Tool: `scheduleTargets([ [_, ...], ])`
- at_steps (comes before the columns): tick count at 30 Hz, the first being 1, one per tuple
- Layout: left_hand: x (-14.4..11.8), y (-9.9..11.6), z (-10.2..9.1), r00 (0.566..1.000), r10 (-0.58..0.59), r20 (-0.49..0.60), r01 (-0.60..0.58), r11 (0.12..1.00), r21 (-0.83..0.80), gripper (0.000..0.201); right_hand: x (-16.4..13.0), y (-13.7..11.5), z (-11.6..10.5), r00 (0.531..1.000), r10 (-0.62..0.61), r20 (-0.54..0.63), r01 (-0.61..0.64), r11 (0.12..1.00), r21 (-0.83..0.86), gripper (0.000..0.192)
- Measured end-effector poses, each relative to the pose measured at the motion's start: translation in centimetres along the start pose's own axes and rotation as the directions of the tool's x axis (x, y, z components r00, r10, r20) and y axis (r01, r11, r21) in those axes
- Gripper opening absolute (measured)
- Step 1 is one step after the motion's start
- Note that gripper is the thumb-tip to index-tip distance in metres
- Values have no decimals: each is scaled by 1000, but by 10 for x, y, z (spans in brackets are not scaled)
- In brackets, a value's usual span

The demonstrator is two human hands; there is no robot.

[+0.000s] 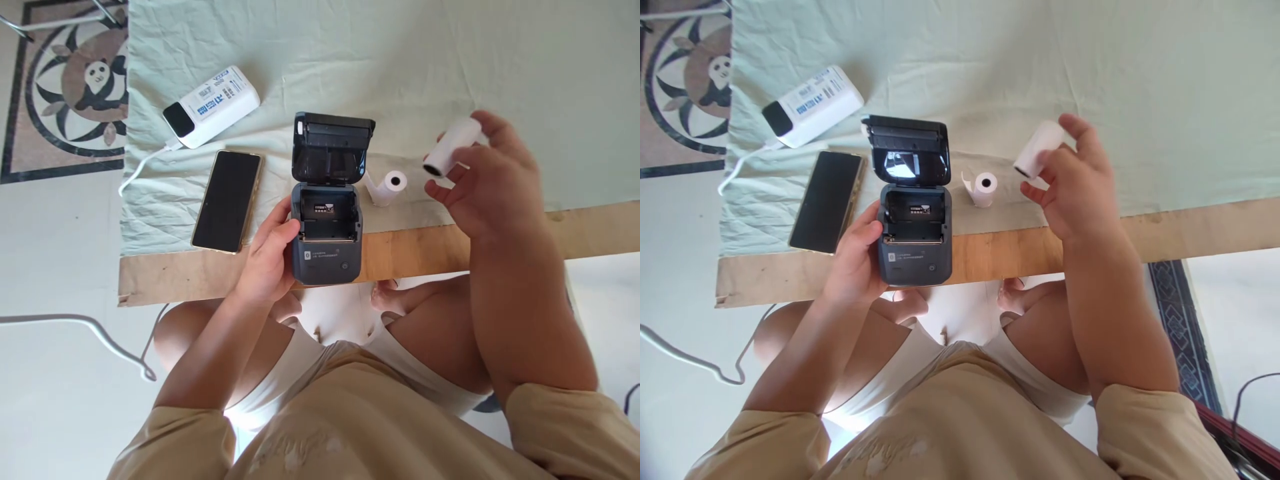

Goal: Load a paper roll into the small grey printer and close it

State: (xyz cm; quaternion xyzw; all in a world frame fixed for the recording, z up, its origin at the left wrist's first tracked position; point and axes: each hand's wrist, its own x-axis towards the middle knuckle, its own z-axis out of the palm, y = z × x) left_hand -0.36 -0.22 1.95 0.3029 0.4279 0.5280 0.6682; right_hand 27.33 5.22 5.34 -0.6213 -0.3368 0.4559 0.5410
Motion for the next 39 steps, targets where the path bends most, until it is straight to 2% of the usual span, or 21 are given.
scheduleTargets([
  [2, 1, -2, 0, 1000, 15, 6, -15, 1000, -2, 40, -2, -3, 2, 994, 110, -11, -107, 985, 135, 27],
  [3, 1, -3, 0, 1000, 21, 8, -21, 1000, -5, 41, -5, -5, 2, 994, 111, -2, -109, 984, 137, 19],
  [4, 1, -4, 0, 1000, 23, 12, -23, 1000, -4, 41, -10, -7, 3, 997, 70, 20, -72, 992, 101, 17],
  [6, 1, -5, 0, 999, 28, 16, -28, 1000, 2, 42, -24, -8, 5, 984, -158, 76, 161, 987, -27, 27],
  [7, 1, -6, 0, 999, 31, 15, -31, 1000, 5, 42, -32, -8, 7, 942, -311, 127, 323, 942, -90, 34],
  [8, 0, -6, 0, 999, 33, 13, -33, 999, 10, 42, -39, -7, 10, 872, -449, 196, 477, 869, -131, 40],
  [10, 0, -7, 0, 999, 40, 11, -40, 999, 18, 40, -53, -3, 20, 692, -625, 360, 700, 703, -126, 48],
  [11, -1, -7, 0, 999, 43, 13, -43, 999, 21, 40, -57, 0, 27, 606, -662, 441, 768, 632, -107, 49],
  [12, -1, -7, 0, 999, 46, 15, -47, 999, 25, 40, -60, 4, 34, 541, -670, 508, 809, 580, -96, 48],
  [14, -1, -7, 0, 998, 58, 13, -59, 998, 31, 43, -63, 12, 47, 469, -675, 570, 856, 505, -106, 40],
  [16, -1, -7, 0, 998, 68, 7, -68, 997, 40, 45, -61, 17, 56, 470, -668, 577, 869, 463, -173, 34],
  [18, -2, -8, -1, 997, 75, 7, -75, 996, 46, 46, -58, 20, 60, 495, -645, 582, 864, 432, -257, 34],
  [20, -2, -8, -1, 998, 69, 16, -70, 996, 49, 47, -55, 21, 61, 521, -584, 623, 852, 407, -330, 34],
  [22, -2, -8, -1, 998, 63, 10, -63, 996, 57, 48, -52, 22, 61, 519, -533, 668, 849, 410, -333, 28],
  [25, -2, -8, 0, 997, 70, -20, -69, 996, 56, 48, -51, 22, 62, 464, -584, 666, 881, 381, -281, 18],
  [30, -4, -8, 1, 998, 69, 10, -69, 997, 45, 45, -67, 19, 61, 384, -675, 630, 923, 274, -269, 23],
  [35, -7, -9, -5, 990, 107, 97, -114, 991, 71, 48, -77, 23, 60, 232, -653, 721, 973, 158, -171, 29],
  [36, -7, -10, -7, 990, 104, 97, -112, 990, 83, 50, -76, 23, 60, 198, -667, 718, 980, 162, -120, 32],
  [37, -8, -10, -7, 991, 97, 92, -106, 990, 96, 54, -73, 23, 59, 188, -700, 689, 980, 183, -81, 34],
  [38, -8, -10, -8, 992, 90, 88, -100, 989, 108, 57, -70, 21, 57, 219, -742, 634, 972, 223, -75, 32],
  [39, -8, -11, -8, 992, 87, 92, -98, 988, 118, 60, -67, 19, 56, 292, -769, 568, 953, 287, -100, 24],
])
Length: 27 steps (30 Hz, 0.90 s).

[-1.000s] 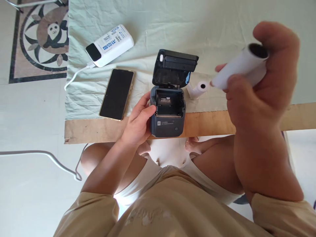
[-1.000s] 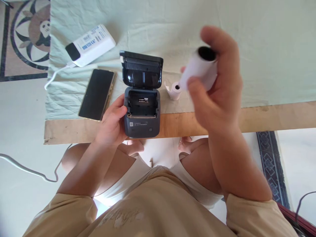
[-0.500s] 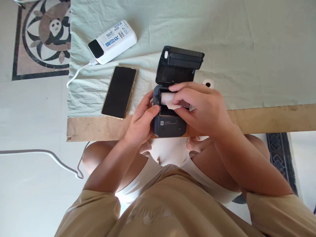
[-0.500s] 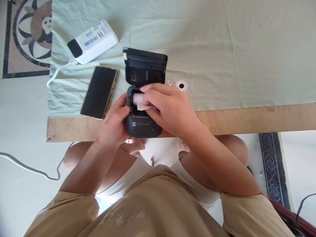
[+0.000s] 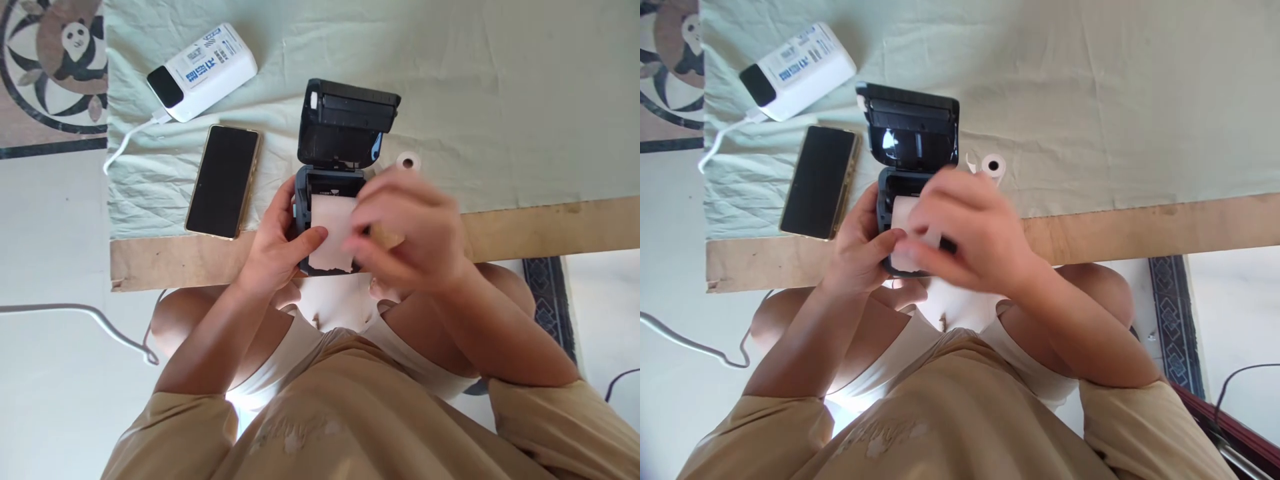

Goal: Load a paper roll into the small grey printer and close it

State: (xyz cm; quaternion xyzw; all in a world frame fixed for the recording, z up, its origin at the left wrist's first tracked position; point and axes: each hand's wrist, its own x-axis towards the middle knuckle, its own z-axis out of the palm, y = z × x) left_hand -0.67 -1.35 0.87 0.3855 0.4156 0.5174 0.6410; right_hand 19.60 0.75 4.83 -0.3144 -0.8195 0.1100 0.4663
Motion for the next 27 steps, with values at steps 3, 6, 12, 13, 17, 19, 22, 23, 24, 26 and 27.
scheduleTargets([
  [3, -1, -2, 1, 999, 27, 19, -27, 999, 26, 65, 5, 5, -9, 950, 294, -106, -288, 955, 63, 20],
  [6, -2, -5, 1, 999, 47, 3, -47, 998, 42, 66, 8, 8, -13, 918, 387, -84, -373, 917, 140, 25],
  [12, -3, -6, 4, 998, 41, -44, -40, 999, 24, 64, 6, 17, -15, 958, 242, 151, -260, 960, 109, 5],
  [13, -2, -6, 4, 998, 41, -44, -40, 999, 24, 65, 4, 19, -15, 943, 251, 218, -276, 957, 93, 6],
  [17, -2, -5, 5, 998, 37, -53, -35, 999, 32, 76, -1, 23, -14, 899, 323, 295, -367, 924, 105, 14],
  [19, -2, -4, 5, 996, 47, -81, -44, 998, 34, 73, -3, 24, -13, 861, 408, 305, -459, 880, 120, 33],
  [22, -2, -3, 7, 993, 42, -110, -37, 998, 48, 63, -4, 24, -9, 803, 455, 384, -541, 828, 150, 67],
  [23, -2, -3, 8, 994, 33, -106, -27, 998, 57, 60, -5, 25, -7, 800, 444, 404, -540, 826, 161, 73],
  [24, -2, -4, 9, 995, 23, -94, -17, 998, 66, 59, -7, 27, -5, 804, 424, 416, -530, 829, 178, 76],
  [26, -1, -5, 11, 996, 23, -87, -17, 998, 68, 57, -11, 30, 2, 819, 390, 421, -516, 822, 240, 78],
  [27, -1, -6, 12, 995, 33, -92, -28, 998, 58, 57, -14, 32, 5, 821, 387, 419, -522, 806, 280, 78],
])
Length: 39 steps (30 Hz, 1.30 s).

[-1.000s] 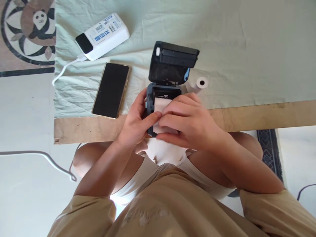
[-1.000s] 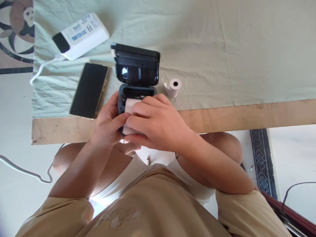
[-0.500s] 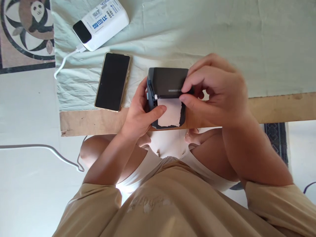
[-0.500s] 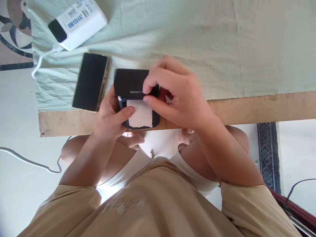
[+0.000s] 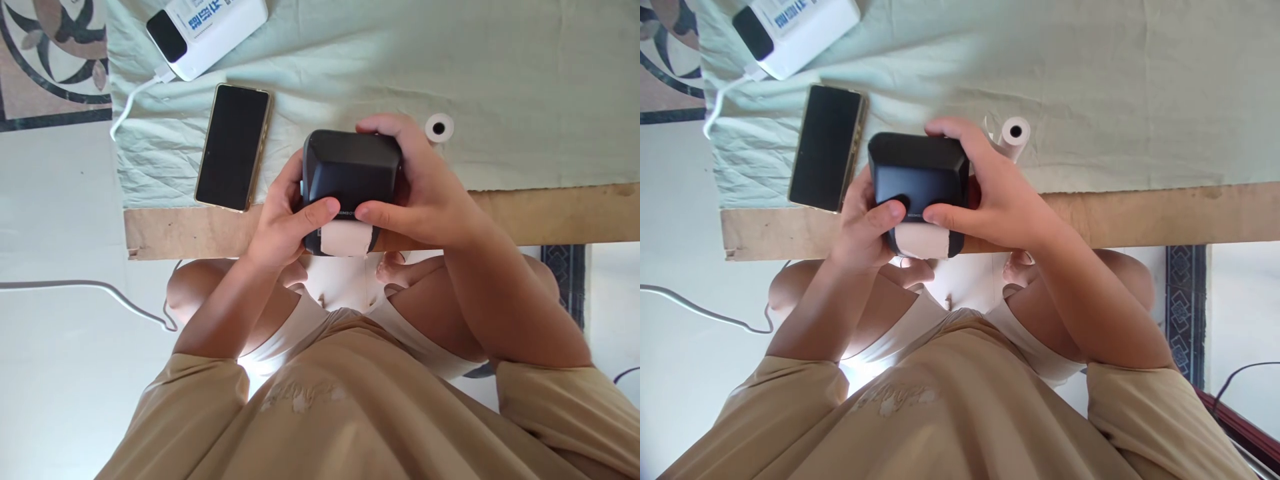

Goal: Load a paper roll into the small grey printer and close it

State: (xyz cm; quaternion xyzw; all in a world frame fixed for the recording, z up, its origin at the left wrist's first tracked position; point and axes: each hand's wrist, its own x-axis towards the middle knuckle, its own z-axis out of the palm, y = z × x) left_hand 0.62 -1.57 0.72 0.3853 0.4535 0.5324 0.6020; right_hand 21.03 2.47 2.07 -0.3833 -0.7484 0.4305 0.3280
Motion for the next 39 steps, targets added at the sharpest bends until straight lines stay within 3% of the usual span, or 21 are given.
scheduleTargets([
  [3, 1, 0, -1, 999, 34, -1, -34, 998, -50, 67, 0, 10, 5, 999, 34, -14, -33, 996, 84, 79],
  [8, 2, 9, -12, 981, -50, 187, 50, 999, 4, 76, 0, 18, 2, 1000, -4, -10, 4, 1000, 30, 85],
  [12, 5, 7, -10, 983, 65, 169, -53, 996, -71, 61, 1, 25, 0, 997, -79, -3, 79, 996, 36, 86],
  [15, 7, 5, -4, 980, 64, 186, -37, 989, -142, 52, 1, 26, 2, 997, -69, -31, 69, 997, 19, 79],
  [18, 8, 8, 2, 995, -55, 78, 69, 981, -183, 50, -1, 18, 4, 994, -67, -82, 65, 998, -23, 69],
  [23, 7, 14, 0, 970, -227, -87, 212, 965, -154, 61, -3, -4, 3, 980, -176, -95, 157, 972, -174, 63],
  [29, 11, 17, -4, 945, -315, -85, 297, 938, -178, 56, -3, -13, 2, 970, -203, -135, 163, 952, -259, 66],
  [32, 10, 16, -5, 969, -244, -42, 233, 957, -171, 61, -3, -20, 2, 894, -303, -330, 181, 918, -353, 53],
  [35, 6, 14, -8, 985, -158, 68, 165, 979, -117, 59, -3, -35, 2, 781, -309, -543, 130, 931, -341, 15],
  [37, 3, 13, -11, 983, -141, 120, 152, 985, -82, 53, -2, -44, 2, 727, -262, -634, 94, 953, -287, 15],
  [39, 2, 12, -12, 983, -137, 124, 148, 985, -84, 47, 0, -49, 1, 703, -230, -673, 71, 964, -256, 18],
])
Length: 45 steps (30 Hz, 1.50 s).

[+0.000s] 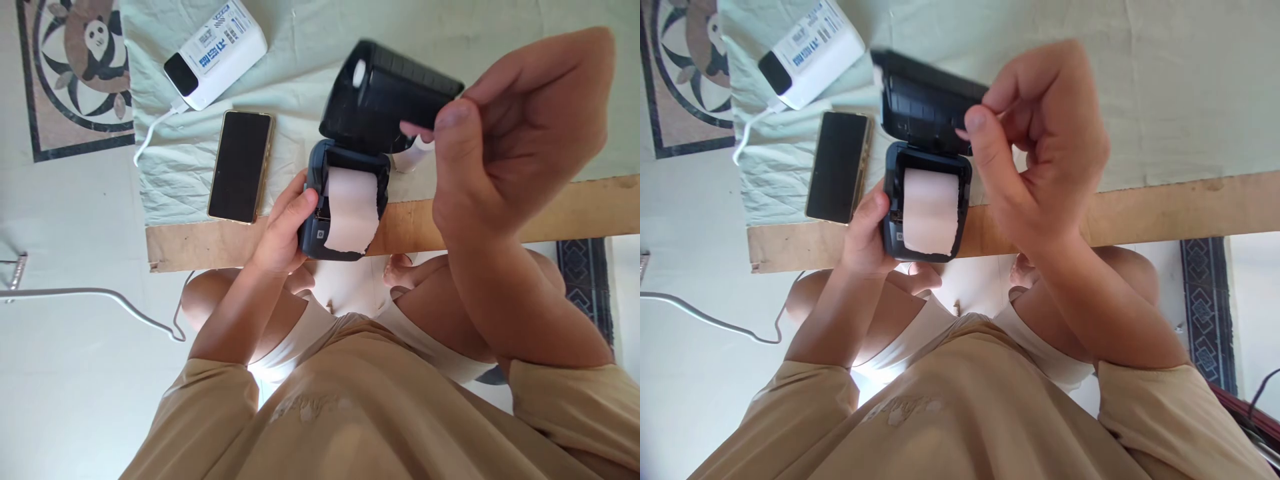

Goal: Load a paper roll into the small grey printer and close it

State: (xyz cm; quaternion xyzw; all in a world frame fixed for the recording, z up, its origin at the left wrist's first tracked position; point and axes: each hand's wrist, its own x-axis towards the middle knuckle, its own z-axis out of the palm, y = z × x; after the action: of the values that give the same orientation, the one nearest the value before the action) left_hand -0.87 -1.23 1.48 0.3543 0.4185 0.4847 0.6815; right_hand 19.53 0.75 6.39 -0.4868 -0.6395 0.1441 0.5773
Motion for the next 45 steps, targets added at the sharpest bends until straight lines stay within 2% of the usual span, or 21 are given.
scheduleTargets([
  [2, 0, -1, -1, 1000, 1, -4, -1, 1000, -24, 45, 0, 0, 0, 999, -28, 25, 28, 999, -23, 18],
  [6, 1, -3, 0, 999, 30, -13, -31, 999, -19, 46, -4, 5, 0, 952, -201, 230, 243, 954, -173, 13],
  [7, 1, -3, 0, 999, 35, -7, -35, 999, -10, 47, -6, 5, 0, 929, -189, 317, 271, 932, -239, 11],
  [9, 2, -2, 1, 999, 38, 7, -38, 999, 0, 50, -8, 4, 0, 864, -60, 499, 277, 885, -373, 14],
  [11, 2, -1, 2, 999, 38, 14, -38, 999, 2, 50, -8, 2, 0, 790, 50, 611, 293, 844, -449, 17],
  [15, 3, 2, 5, 999, 50, 4, -50, 998, 48, 52, -2, -3, -1, 727, 159, 667, 253, 842, -476, 22],
  [19, 3, 1, 4, 999, 53, -14, -52, 997, 55, 54, 8, -8, -11, 702, 204, 682, 30, 949, -315, 23],
  [20, 3, 0, 3, 998, 64, -23, -63, 997, 41, 52, 11, -5, -16, 708, 189, 681, -53, 975, -216, 22],
  [22, 3, -3, 1, 996, 75, -51, -75, 997, 13, 48, 18, 9, -27, 763, 146, 629, -205, 979, 22, 22],
  [23, 3, -3, 0, 996, 64, -59, -64, 998, 1, 47, 23, 21, -32, 828, 68, 556, -212, 957, 198, 30],
  [24, 3, -4, 0, 997, 44, -65, -45, 999, -9, 47, 27, 34, -37, 891, 57, 451, -216, 926, 311, 40],
  [25, 3, -4, 0, 997, 23, -70, -24, 1000, -17, 49, 31, 49, -41, 935, 67, 349, -206, 903, 376, 48],
  [26, 3, -4, 1, 998, 7, -70, -8, 1000, -25, 51, 34, 64, -43, 932, 142, 333, -272, 882, 385, 53],
  [27, 3, -4, 1, 998, 1, -70, -3, 999, -34, 53, 36, 76, -45, 937, 241, 253, -327, 861, 390, 52],
  [29, 4, -4, 3, 997, 14, -75, -18, 998, -53, 53, 35, 94, -47, 927, 354, 123, -374, 865, 335, 39],
  [32, 5, -3, 6, 998, 15, -67, -19, 998, -59, 50, 26, 103, -53, 941, 334, 42, -337, 939, 76, 23],
  [35, 5, -2, 7, 998, 11, -68, -14, 999, -45, 48, 19, 111, -64, 976, 201, 87, -165, 936, -310, 22],
  [37, 5, -2, 7, 998, 10, -69, -13, 999, -33, 47, 18, 123, -70, 972, 155, 176, -65, 900, -432, 29],
  [40, 5, -3, 5, 998, 13, -63, -15, 999, -34, 43, 20, 138, -76, 958, 191, 214, -69, 878, -474, 39],
  [42, 4, -3, 3, 998, 18, -55, -21, 998, -51, 38, 22, 136, -76, 961, 182, 207, -54, 859, -509, 45],
  [45, 5, -3, 1, 999, 3, -44, -6, 998, -58, 38, 22, 110, -71, 988, -28, 153, 101, 867, -489, 50],
])
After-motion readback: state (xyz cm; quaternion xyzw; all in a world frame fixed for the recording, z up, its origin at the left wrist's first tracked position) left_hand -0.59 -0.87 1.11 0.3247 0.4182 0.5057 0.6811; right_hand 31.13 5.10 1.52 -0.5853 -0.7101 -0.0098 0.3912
